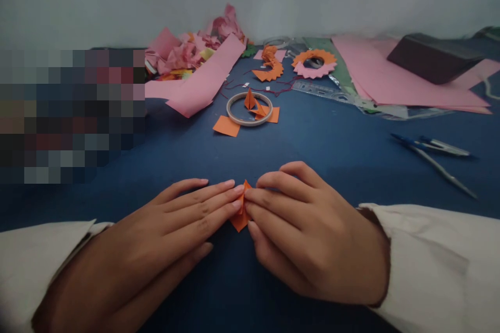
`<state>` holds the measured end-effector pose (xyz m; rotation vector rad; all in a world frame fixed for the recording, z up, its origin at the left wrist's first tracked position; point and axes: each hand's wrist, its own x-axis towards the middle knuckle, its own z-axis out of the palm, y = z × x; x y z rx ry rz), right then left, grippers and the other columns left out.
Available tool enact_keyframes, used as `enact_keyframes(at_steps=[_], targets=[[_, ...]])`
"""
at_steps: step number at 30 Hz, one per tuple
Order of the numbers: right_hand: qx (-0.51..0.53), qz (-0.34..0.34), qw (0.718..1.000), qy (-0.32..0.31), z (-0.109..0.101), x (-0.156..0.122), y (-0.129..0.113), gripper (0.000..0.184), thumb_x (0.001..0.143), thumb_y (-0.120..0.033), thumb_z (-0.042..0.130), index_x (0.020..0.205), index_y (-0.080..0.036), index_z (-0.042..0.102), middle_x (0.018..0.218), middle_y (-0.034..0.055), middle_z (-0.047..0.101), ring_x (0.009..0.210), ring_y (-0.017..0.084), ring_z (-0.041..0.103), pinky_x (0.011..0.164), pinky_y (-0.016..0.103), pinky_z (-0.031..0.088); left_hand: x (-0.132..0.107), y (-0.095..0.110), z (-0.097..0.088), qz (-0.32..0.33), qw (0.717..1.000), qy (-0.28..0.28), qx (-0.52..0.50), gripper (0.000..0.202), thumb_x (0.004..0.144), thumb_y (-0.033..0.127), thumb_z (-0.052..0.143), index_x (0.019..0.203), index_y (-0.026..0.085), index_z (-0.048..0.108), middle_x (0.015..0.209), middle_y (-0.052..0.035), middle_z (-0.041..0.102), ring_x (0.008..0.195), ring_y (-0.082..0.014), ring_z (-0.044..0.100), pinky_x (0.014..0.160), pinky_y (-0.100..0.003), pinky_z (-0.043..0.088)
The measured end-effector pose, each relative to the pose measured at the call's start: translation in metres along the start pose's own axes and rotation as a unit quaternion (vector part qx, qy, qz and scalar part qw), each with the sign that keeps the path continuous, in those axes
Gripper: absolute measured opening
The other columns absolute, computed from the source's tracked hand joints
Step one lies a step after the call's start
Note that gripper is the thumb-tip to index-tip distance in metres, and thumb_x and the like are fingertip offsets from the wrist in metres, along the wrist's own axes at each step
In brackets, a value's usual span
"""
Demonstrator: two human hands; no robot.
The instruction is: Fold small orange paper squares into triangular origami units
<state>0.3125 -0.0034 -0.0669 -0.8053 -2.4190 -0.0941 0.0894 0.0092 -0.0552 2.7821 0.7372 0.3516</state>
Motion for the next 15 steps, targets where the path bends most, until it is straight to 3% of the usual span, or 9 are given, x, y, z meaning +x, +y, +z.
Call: enact_keyframes(at_steps=[15], targets=[[-0.011,0.016,1.000,-0.020,0.0020,-0.0034,0.0016,0.013,0.086,-0.014,0.049,0.091,-0.013,0.061,0.105,0.0090,0.068,0.098,0.023,0.059,0.083,0.043,0.044,-0.0001,0.0006,0.0013,0.016,1.000,0.014,0.018,0.037,0.092,0.017,0.038,0.128,0.015,0.045,0.135,-0.0042,0.049,0.128,-0.0146,0.040,0.104,-0.035,0.033]])
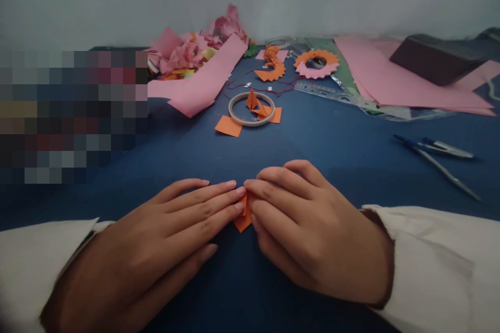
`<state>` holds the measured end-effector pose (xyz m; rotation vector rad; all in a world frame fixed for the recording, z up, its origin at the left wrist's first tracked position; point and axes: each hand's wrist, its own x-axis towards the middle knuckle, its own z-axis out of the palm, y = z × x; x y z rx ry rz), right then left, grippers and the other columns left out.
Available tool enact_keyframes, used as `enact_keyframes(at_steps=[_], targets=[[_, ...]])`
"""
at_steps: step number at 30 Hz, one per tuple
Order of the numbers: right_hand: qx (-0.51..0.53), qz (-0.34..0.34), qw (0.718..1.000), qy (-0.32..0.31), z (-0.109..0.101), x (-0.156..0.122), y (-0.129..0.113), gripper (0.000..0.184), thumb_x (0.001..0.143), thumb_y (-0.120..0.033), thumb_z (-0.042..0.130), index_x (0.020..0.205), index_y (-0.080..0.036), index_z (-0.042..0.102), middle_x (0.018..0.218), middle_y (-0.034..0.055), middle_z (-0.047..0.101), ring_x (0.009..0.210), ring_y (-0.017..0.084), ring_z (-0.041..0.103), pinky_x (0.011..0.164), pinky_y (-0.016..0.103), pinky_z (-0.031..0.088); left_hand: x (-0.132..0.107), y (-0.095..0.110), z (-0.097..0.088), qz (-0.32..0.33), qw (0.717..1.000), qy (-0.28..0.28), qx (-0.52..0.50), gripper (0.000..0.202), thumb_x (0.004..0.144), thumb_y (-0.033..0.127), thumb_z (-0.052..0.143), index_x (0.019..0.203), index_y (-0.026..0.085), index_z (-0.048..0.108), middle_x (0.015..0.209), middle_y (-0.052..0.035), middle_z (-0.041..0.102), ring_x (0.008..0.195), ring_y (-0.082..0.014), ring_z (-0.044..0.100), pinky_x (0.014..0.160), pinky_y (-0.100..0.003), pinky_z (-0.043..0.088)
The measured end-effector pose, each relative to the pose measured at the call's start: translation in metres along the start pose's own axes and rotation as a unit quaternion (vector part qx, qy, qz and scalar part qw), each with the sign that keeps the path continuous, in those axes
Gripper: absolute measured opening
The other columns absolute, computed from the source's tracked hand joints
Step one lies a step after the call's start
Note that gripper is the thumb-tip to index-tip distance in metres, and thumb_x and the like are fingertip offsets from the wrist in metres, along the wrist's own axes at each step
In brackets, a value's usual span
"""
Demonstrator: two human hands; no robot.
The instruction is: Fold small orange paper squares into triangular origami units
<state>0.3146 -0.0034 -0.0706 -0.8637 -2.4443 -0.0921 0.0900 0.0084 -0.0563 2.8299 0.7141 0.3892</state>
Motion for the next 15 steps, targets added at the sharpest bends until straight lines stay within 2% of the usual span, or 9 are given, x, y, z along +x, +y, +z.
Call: enact_keyframes(at_steps=[4,8,15], targets=[[0.003,0.003,1.000,-0.012,-0.0001,0.0008,0.0008,0.012,0.085,-0.013,0.050,0.092,-0.012,0.060,0.106,0.0097,0.067,0.099,0.023,0.058,0.082,0.043,0.044,0.0005,-0.0007,0.0004,-0.014,0.999,0.026,-0.011,0.035,0.094,0.017,0.034,0.126,0.017,0.047,0.135,-0.0026,0.049,0.128,-0.0129,0.040,0.104,-0.035,0.032],[0.004,0.004,1.000,-0.008,-0.0004,0.0015,0.0013,0.012,0.084,-0.012,0.051,0.092,-0.011,0.060,0.108,0.0116,0.065,0.101,0.024,0.057,0.081,0.043,0.045,0.0009,-0.0032,-0.0021,0.002,1.000,-0.023,0.001,0.038,0.093,0.017,0.037,0.130,0.017,0.043,0.138,-0.0028,0.045,0.130,-0.0128,0.037,0.104,-0.035,0.032],[0.003,0.007,1.000,-0.007,0.0007,0.0019,0.0012,0.014,0.086,-0.013,0.048,0.094,-0.013,0.059,0.105,0.0101,0.067,0.098,0.023,0.059,0.082,0.042,0.045,0.0010,-0.0046,-0.0023,0.007,1.000,-0.010,0.006,0.036,0.092,0.015,0.037,0.128,0.016,0.046,0.135,-0.0021,0.049,0.127,-0.0137,0.041,0.101,-0.034,0.034]])
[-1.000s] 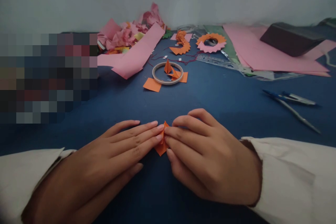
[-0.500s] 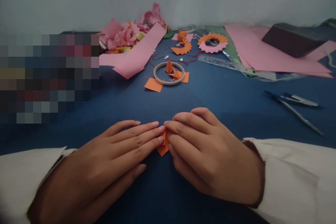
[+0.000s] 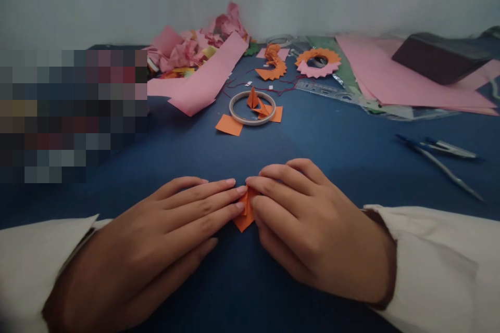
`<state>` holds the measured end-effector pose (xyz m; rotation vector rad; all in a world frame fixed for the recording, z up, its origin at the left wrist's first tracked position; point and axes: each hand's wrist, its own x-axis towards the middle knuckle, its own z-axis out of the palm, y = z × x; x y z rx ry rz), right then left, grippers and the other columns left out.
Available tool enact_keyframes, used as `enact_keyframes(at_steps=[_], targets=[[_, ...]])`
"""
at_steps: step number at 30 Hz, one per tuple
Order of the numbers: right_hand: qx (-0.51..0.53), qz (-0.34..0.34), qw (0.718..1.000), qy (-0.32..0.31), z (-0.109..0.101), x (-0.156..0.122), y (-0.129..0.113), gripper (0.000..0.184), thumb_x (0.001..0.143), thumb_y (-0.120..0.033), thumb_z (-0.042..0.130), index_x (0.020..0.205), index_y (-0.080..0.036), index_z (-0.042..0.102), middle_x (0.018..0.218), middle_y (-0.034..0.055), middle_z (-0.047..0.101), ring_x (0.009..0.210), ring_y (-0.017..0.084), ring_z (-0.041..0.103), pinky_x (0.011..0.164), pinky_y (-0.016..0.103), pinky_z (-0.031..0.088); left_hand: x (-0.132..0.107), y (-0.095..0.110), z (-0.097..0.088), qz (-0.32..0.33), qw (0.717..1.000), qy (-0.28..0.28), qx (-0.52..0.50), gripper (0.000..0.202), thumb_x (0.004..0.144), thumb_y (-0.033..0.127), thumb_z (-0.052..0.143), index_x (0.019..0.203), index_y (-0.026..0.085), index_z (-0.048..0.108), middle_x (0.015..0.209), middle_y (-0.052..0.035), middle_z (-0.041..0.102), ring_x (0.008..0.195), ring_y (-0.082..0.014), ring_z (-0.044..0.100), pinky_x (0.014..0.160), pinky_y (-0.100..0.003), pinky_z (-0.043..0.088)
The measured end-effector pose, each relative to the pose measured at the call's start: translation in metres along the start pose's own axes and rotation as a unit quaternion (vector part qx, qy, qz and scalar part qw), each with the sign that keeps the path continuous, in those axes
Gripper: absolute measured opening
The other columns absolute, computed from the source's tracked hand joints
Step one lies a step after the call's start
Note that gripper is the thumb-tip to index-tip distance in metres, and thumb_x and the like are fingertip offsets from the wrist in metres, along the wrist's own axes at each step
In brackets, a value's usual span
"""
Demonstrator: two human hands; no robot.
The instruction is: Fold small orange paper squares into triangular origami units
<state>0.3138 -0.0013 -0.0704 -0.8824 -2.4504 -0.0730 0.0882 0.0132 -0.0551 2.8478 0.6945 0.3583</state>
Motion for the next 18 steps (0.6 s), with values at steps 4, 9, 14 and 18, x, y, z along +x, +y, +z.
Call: enact_keyframes(at_steps=[4,9,14,18], targets=[[0.002,0.003,1.000,-0.011,-0.0008,-0.0004,0.0008,0.014,0.086,-0.013,0.048,0.095,-0.012,0.059,0.109,0.0111,0.065,0.102,0.024,0.056,0.082,0.042,0.045,0.0003,0.0000,0.0006,-0.006,1.000,0.007,0.001,0.035,0.093,0.015,0.037,0.126,0.017,0.047,0.135,-0.0014,0.048,0.127,-0.0134,0.041,0.101,-0.033,0.033],[0.015,-0.001,1.000,-0.020,-0.0004,-0.0010,0.0016,0.015,0.086,-0.012,0.049,0.096,-0.009,0.059,0.109,0.0106,0.064,0.102,0.024,0.055,0.082,0.042,0.043,0.0002,-0.0010,0.0001,0.004,1.000,-0.004,-0.003,0.036,0.092,0.015,0.038,0.128,0.017,0.046,0.137,-0.0003,0.046,0.127,-0.0136,0.042,0.101,-0.033,0.034],[0.001,-0.001,1.000,-0.023,0.0011,-0.0013,0.0018,0.015,0.087,-0.013,0.048,0.098,-0.010,0.058,0.110,0.0096,0.065,0.102,0.023,0.055,0.085,0.043,0.041,0.0002,-0.0025,-0.0007,0.006,1.000,-0.009,0.000,0.037,0.092,0.015,0.038,0.129,0.017,0.045,0.137,-0.0023,0.045,0.128,-0.0139,0.041,0.102,-0.034,0.034],[0.007,0.017,0.999,-0.030,0.0008,-0.0019,0.0018,0.019,0.086,-0.013,0.049,0.103,-0.009,0.057,0.112,0.0101,0.062,0.103,0.023,0.053,0.083,0.041,0.042,-0.0001,-0.0019,-0.0012,0.002,1.000,-0.010,-0.001,0.037,0.093,0.016,0.037,0.129,0.017,0.044,0.138,-0.0016,0.044,0.129,-0.0139,0.040,0.102,-0.035,0.033]])
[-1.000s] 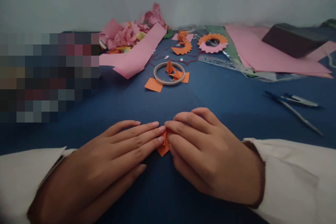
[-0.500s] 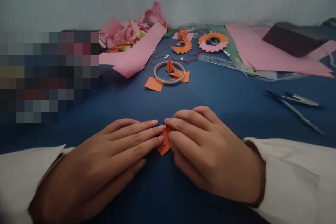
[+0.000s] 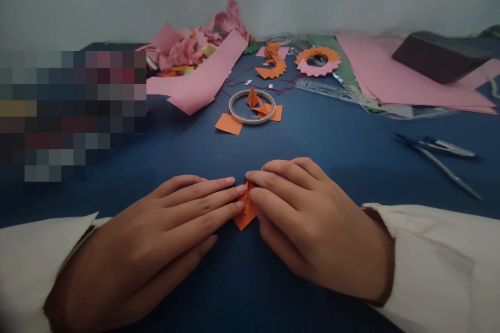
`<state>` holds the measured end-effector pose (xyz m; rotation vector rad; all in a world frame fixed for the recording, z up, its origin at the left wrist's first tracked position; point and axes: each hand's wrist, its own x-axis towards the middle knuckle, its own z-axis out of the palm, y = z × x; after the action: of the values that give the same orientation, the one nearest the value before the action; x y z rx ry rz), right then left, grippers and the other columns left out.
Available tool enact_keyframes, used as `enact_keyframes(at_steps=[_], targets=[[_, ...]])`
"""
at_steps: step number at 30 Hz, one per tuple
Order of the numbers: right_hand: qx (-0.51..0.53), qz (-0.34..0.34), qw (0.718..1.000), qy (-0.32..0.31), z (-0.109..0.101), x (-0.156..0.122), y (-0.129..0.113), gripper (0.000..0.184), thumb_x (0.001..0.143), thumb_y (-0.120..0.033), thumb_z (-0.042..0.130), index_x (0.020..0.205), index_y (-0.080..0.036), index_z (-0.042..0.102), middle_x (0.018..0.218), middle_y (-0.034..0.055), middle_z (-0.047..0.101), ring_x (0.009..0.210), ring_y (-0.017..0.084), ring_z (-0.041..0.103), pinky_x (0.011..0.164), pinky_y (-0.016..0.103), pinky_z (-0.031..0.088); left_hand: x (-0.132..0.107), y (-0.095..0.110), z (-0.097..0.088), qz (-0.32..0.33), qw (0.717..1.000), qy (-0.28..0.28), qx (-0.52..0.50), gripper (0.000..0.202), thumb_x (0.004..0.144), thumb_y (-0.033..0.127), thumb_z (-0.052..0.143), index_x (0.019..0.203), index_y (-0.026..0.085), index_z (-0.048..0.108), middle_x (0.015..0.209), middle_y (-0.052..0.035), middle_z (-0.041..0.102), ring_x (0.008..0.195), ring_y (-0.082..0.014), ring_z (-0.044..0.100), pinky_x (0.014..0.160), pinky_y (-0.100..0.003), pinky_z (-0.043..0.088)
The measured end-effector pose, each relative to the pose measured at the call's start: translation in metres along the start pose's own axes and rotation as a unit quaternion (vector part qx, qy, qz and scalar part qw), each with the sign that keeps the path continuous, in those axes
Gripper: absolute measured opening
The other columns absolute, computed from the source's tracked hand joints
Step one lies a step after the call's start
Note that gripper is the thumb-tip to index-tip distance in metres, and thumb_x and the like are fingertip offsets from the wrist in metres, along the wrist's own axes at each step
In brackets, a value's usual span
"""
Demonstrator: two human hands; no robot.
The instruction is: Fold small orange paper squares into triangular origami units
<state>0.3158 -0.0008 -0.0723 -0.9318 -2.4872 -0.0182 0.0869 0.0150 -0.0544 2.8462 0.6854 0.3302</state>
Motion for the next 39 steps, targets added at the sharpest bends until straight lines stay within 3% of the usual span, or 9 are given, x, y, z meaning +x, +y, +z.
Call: enact_keyframes(at_steps=[8,23,32,39], targets=[[-0.022,0.027,0.999,0.010,0.0006,0.0003,-0.0003,0.024,0.085,-0.016,0.051,0.108,-0.008,0.056,0.109,0.0115,0.061,0.099,0.024,0.053,0.082,0.041,0.042,0.0000,0.0012,0.0017,-0.005,1.000,0.004,0.004,0.036,0.094,0.017,0.035,0.128,0.017,0.045,0.138,0.0012,0.045,0.128,-0.0145,0.040,0.100,-0.035,0.033],[-0.032,0.010,0.999,-0.010,0.0017,0.0011,0.0020,0.026,0.087,-0.017,0.049,0.111,-0.007,0.057,0.112,0.0123,0.061,0.101,0.025,0.053,0.079,0.042,0.043,0.0044,0.0010,0.0022,0.009,0.999,0.042,0.013,0.033,0.092,0.015,0.037,0.119,0.013,0.055,0.129,-0.0038,0.054,0.118,-0.0202,0.052,0.093,-0.039,0.042],[-0.037,0.003,0.999,-0.006,0.0000,-0.0009,0.0015,0.026,0.087,-0.016,0.050,0.111,-0.007,0.057,0.112,0.0125,0.061,0.102,0.026,0.052,0.079,0.043,0.044,0.0010,0.0015,0.0031,0.015,1.000,0.015,0.021,0.035,0.093,0.016,0.036,0.126,0.015,0.049,0.136,0.0005,0.047,0.126,-0.0170,0.043,0.098,-0.036,0.037],[-0.035,0.009,0.999,-0.012,-0.0010,-0.0017,0.0011,0.027,0.087,-0.016,0.050,0.112,-0.008,0.057,0.112,0.0116,0.061,0.102,0.025,0.052,0.080,0.042,0.043,0.0019,-0.0021,0.0004,0.024,0.999,0.011,0.030,0.033,0.093,0.015,0.036,0.122,0.014,0.053,0.135,0.0002,0.049,0.126,-0.0199,0.043,0.095,-0.037,0.037]])
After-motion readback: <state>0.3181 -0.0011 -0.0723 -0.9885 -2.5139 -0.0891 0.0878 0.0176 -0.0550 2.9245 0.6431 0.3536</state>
